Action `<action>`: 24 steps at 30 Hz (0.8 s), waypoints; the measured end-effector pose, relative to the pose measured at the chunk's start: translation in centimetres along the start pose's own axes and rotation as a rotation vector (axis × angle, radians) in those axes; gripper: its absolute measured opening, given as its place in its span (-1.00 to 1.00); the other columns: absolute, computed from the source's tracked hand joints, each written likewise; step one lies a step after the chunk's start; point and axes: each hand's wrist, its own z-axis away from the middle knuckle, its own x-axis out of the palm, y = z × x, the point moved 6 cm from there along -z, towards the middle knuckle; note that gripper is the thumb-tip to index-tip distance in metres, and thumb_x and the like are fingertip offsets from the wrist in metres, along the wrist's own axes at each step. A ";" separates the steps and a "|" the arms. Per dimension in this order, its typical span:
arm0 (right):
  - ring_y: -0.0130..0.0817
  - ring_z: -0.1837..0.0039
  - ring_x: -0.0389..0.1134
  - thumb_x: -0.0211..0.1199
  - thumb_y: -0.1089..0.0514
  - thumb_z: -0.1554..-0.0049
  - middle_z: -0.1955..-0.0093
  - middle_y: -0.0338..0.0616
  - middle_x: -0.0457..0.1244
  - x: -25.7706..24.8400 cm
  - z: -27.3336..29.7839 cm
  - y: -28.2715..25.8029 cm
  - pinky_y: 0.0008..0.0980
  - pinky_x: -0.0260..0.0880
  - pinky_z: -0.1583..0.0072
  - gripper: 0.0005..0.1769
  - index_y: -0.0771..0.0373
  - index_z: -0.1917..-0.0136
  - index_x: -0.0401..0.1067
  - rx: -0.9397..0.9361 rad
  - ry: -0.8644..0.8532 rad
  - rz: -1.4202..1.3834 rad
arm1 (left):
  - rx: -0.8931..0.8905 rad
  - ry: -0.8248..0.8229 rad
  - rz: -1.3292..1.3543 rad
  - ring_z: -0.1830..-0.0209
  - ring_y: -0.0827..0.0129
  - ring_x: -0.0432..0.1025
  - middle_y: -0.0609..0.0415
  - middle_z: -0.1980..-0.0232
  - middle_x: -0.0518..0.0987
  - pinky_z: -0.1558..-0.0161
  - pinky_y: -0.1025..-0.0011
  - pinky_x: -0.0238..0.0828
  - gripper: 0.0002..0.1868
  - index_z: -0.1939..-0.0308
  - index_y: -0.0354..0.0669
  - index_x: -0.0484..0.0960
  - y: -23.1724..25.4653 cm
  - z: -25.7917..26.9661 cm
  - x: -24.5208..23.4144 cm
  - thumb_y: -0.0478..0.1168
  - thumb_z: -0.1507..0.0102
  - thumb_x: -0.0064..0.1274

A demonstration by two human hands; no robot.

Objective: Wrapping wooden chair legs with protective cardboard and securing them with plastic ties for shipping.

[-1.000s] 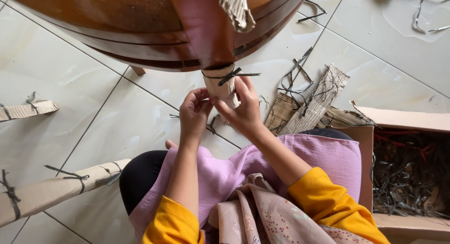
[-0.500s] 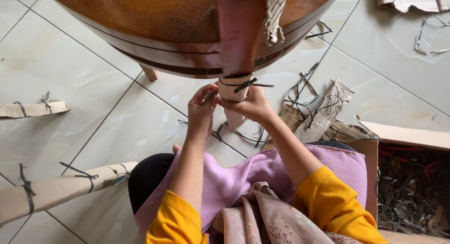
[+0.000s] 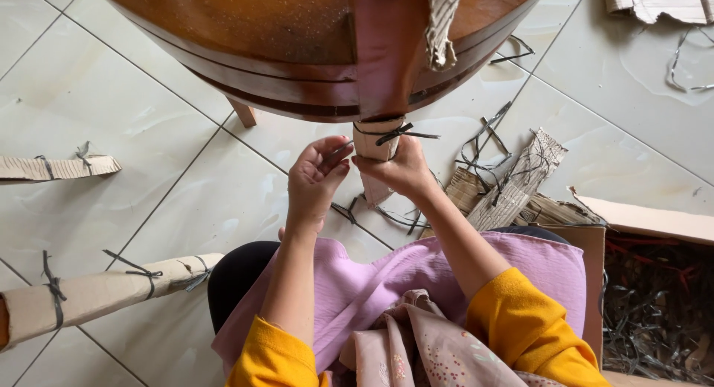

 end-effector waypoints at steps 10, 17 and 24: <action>-0.16 0.07 0.47 0.55 0.19 0.19 0.19 -0.03 0.42 0.5 0.4 -2.0 -0.09 0.49 -0.01 -0.65 0.18 0.08 0.59 0.005 0.046 0.006 | 0.043 0.249 -0.338 0.24 0.42 0.65 -0.01 0.27 0.73 0.10 0.48 0.66 -0.90 0.17 -0.21 0.76 1.5 0.9 -2.1 -0.43 -0.28 0.20; 0.22 -0.06 0.46 0.58 -0.03 0.21 0.02 0.13 0.38 -0.4 0.7 -8.0 0.14 0.48 -0.13 -0.42 0.26 -0.02 0.51 0.126 0.122 0.292 | 0.125 0.284 -0.289 0.30 0.57 0.52 0.10 0.28 0.60 0.07 0.52 0.63 -0.94 0.09 -0.27 0.61 2.9 4.1 -3.6 -0.41 -0.37 0.06; 0.30 -0.14 0.42 0.49 -0.15 0.15 -0.09 0.18 0.28 -0.6 1.3 -8.2 0.17 0.45 -0.24 -0.31 0.31 -0.13 0.51 0.312 0.059 0.477 | -0.311 -0.031 -0.665 0.25 0.53 0.54 0.27 0.37 0.64 -0.09 0.41 0.37 -0.75 -0.07 0.18 0.70 -1.8 5.5 -2.8 -0.18 -0.44 -0.07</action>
